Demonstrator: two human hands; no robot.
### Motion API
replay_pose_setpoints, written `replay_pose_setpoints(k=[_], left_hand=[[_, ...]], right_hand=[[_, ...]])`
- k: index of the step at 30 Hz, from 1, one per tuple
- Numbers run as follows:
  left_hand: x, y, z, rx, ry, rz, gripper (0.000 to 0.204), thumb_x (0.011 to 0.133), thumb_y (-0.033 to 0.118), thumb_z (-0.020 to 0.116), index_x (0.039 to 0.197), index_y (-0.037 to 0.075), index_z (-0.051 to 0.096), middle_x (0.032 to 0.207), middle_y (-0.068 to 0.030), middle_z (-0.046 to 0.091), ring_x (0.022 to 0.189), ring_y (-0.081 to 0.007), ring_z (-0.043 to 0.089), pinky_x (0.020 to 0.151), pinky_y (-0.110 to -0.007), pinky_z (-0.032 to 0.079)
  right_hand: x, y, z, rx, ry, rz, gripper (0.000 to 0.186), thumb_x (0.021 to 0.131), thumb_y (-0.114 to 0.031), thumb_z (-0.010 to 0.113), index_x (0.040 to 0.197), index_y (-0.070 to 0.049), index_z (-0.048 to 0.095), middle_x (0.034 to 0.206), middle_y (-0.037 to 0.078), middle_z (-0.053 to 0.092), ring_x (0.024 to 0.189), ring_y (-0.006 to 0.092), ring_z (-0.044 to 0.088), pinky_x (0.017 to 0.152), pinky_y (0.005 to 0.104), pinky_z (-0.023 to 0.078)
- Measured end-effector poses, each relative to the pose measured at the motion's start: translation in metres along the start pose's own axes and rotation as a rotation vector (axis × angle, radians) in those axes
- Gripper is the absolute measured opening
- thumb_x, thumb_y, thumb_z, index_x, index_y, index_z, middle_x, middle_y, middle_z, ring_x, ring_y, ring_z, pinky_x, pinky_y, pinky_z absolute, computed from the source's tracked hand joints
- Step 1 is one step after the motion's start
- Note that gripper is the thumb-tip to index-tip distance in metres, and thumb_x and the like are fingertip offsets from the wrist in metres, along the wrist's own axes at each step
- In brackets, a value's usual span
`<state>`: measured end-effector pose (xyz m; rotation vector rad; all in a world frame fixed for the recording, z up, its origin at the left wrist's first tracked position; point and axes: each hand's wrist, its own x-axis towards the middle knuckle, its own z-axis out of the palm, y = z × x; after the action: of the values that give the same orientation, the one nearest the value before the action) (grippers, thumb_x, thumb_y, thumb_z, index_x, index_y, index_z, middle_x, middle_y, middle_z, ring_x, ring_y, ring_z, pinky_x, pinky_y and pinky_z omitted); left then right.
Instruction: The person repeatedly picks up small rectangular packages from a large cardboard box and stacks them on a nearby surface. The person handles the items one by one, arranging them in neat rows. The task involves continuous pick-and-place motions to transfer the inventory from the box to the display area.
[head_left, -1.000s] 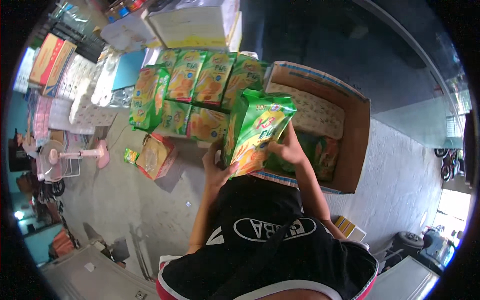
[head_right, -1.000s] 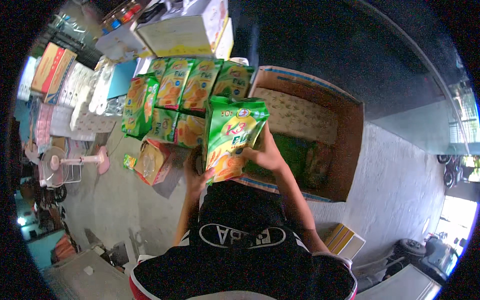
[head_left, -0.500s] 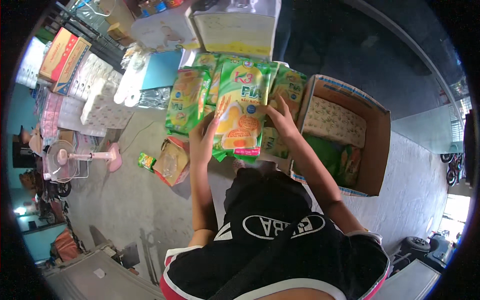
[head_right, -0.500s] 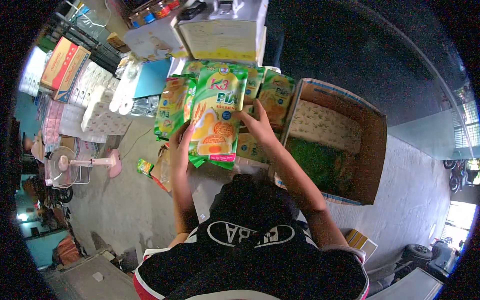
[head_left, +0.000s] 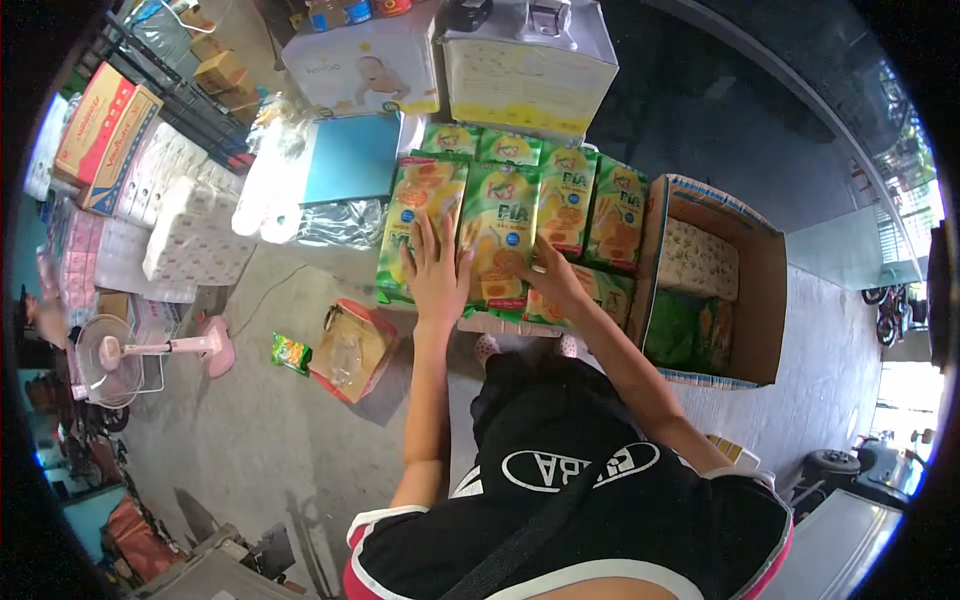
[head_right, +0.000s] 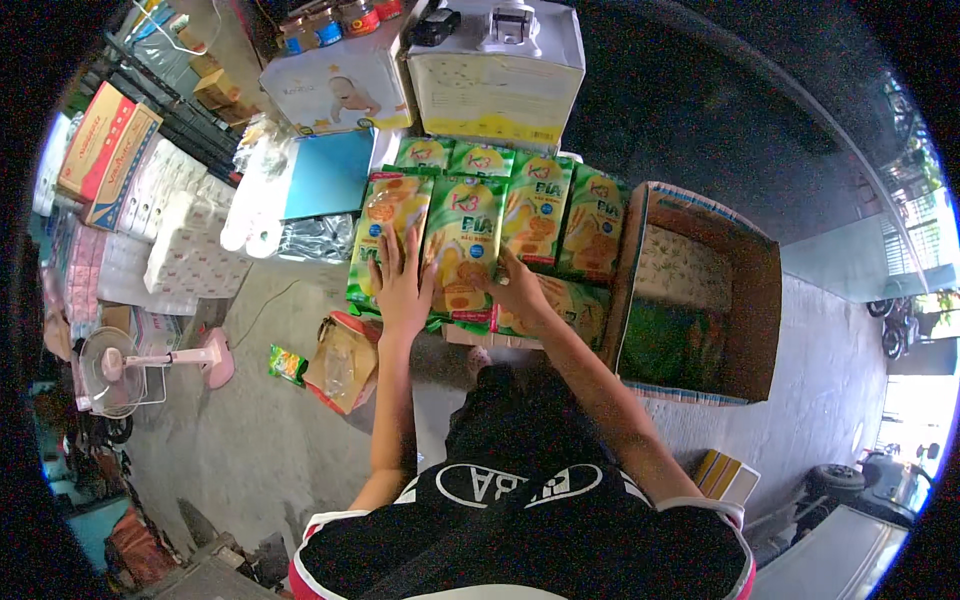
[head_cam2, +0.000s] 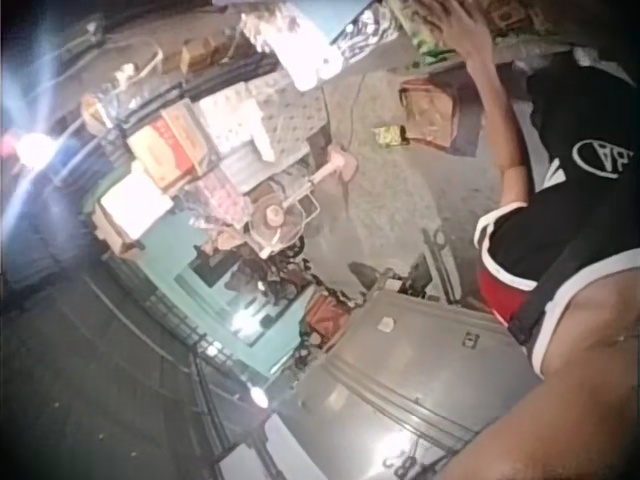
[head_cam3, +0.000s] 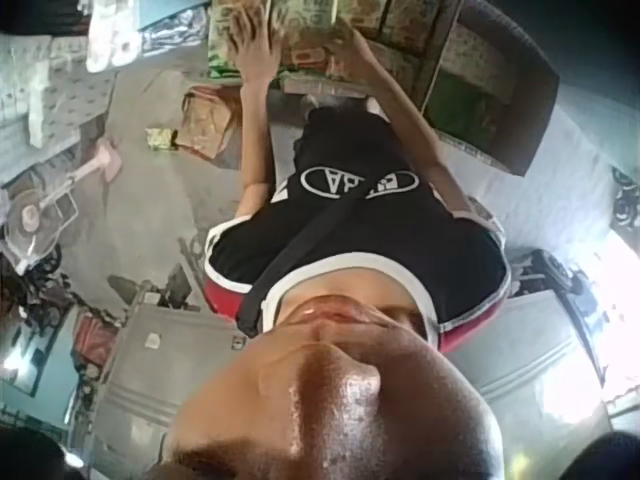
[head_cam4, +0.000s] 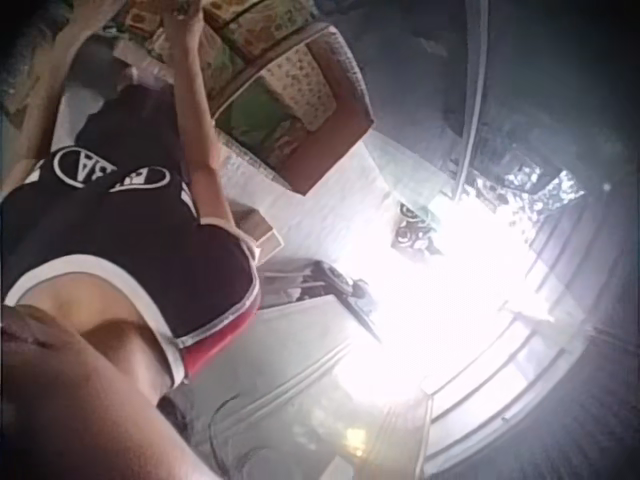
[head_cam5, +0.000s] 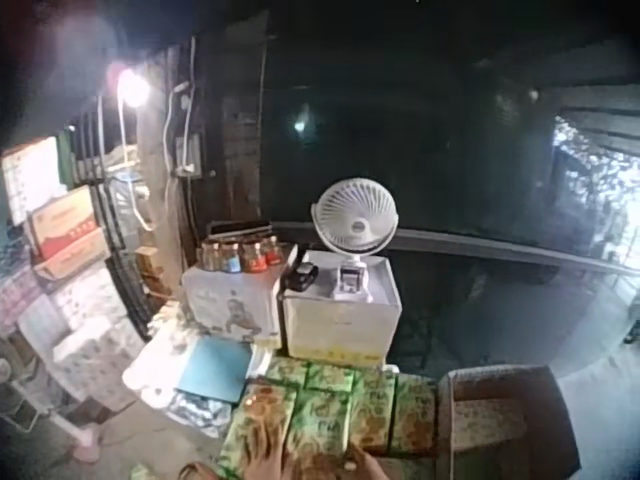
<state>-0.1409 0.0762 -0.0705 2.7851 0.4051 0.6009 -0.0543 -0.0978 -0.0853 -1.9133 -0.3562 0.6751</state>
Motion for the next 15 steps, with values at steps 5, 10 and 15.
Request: replay_pose_setpoints(k=[5,10,15], left_hand=[[0.0,-0.001,0.001,0.011,0.017,-0.029,0.055,0.085,0.028,0.046,0.135,0.014,0.028,0.142,-0.0177,0.015,0.127,-0.0361,0.024,0.102,-0.05,0.016],[0.008,-0.005,-0.001,0.05,-0.016,0.002,0.053,0.084,0.024,0.046,0.134,0.015,0.03,0.141,-0.0176,0.017,0.127,-0.0353,0.026,0.101,-0.05,0.017],[0.011,-0.006,-0.003,-0.046,-0.005,0.049,0.05,0.085,0.023,0.047,0.132,0.013,0.034,0.139,-0.0184,0.023,0.126,-0.0356,0.026,0.101,-0.051,0.019]], right_hand=[[0.0,0.004,0.01,0.216,0.028,-0.022,0.065,0.075,-0.03,0.067,0.126,-0.003,0.038,0.106,0.01,0.058,0.095,0.019,0.056,0.078,0.0309,0.046],[0.002,-0.008,0.021,0.008,0.01,0.084,0.073,0.07,-0.026,0.068,0.129,-0.003,0.031,0.114,0.02,0.051,0.102,0.0288,0.053,0.083,0.0334,0.045],[-0.011,0.009,0.04,-0.201,0.3,-0.244,0.085,0.071,-0.027,0.067,0.136,-0.006,0.016,0.137,0.03,0.012,0.122,0.0399,0.031,0.091,0.039,0.04]])
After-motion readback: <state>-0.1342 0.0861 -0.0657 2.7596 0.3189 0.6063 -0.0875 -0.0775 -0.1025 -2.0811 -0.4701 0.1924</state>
